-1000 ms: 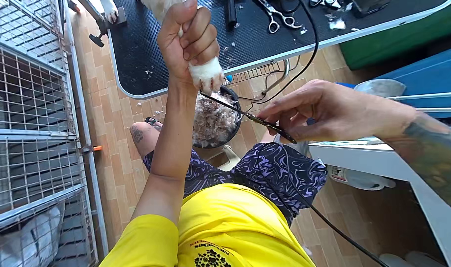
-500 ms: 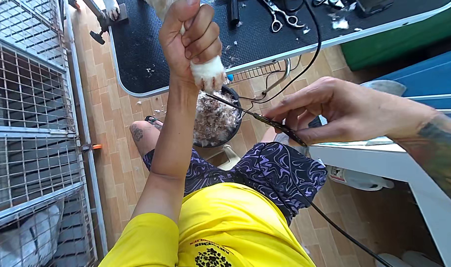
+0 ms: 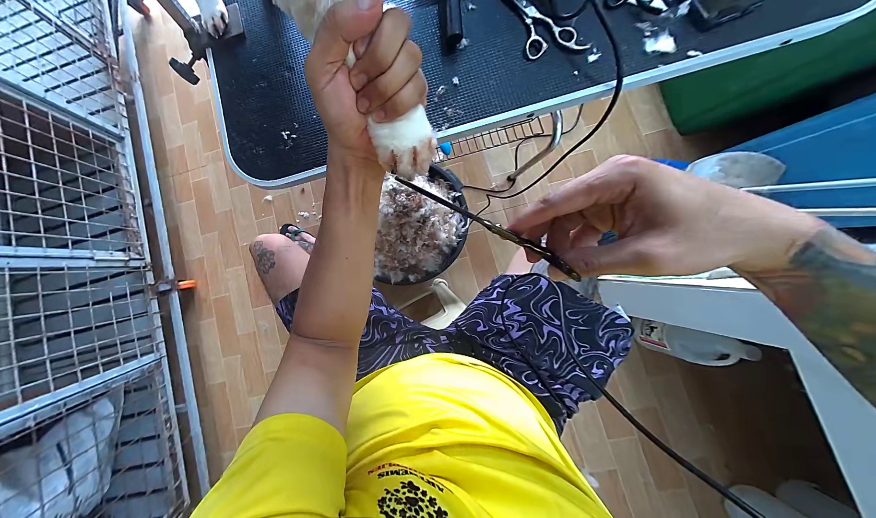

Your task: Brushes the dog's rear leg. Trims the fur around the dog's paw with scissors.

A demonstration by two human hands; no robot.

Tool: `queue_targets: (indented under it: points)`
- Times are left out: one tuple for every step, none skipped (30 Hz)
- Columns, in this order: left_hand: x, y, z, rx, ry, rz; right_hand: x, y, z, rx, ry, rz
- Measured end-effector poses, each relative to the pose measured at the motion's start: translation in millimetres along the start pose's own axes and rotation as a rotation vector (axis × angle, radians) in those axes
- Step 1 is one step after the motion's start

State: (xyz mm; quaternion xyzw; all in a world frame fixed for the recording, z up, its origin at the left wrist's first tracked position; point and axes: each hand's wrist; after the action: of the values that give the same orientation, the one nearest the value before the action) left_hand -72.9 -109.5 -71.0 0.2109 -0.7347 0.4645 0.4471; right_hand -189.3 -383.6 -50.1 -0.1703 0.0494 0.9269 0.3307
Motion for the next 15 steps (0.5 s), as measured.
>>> queue_targets:
  points:
    - [-1,1,-1,0.002,0.001,-0.01,0,0,-1,-0.001,0.003,0.007]
    - [-1,2,-3,0.004,0.001,-0.024,-1,0,-2,-0.01,0.0,0.016]
    - [-2,3,-5,0.003,-0.003,-0.033,-1,0,-3,-0.022,-0.005,0.025]
    - [-4,3,-8,0.001,-0.003,-0.038,-1,0,-4,-0.025,-0.014,0.03]
    - [-5,2,-13,-0.005,0.003,-0.043,-1,-1,-4,-0.019,-0.02,0.027]
    - [-5,0,-17,-0.014,0.014,-0.046,-1,-3,-5,-0.01,-0.018,0.027]
    - [-5,-3,-21,-0.027,0.028,-0.045,-1,-4,-5,-0.003,-0.015,0.028]
    - [-6,-6,-25,-0.038,0.036,-0.039,-1,-6,-6,0.005,-0.016,0.037]
    - [-6,-8,-28,-0.047,0.035,-0.031,-2,-7,-8,0.012,-0.019,0.049]
    - [-7,-9,-30,-0.054,0.024,-0.032,-3,-7,-10,0.008,-0.026,0.058]
    - [-8,-9,-32,-0.058,0.009,-0.039,-5,-6,-13,-0.001,-0.039,0.062]
    - [-8,-7,-34,-0.062,-0.004,-0.046,-6,-4,-17,-0.007,-0.068,0.061]
    - [-9,-4,-35,-0.064,-0.017,-0.054,-8,-2,-22,-0.011,-0.107,0.045]
    - [-9,-2,-38,-0.064,-0.032,-0.063,-10,1,-29,-0.01,-0.159,0.005]
    - [-10,1,-42,-0.066,-0.047,-0.065,-10,3,-37,-0.011,-0.225,-0.067]
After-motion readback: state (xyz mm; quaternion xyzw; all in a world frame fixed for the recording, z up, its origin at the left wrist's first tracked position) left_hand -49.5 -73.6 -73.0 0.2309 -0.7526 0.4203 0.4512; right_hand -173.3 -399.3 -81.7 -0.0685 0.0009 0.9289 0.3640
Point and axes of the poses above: each hand's wrist, its own y-axis away from the middle knuckle, its own x-axis out of the palm, z = x × y, and after that the axes turned 6 degrees about -x, right-handed
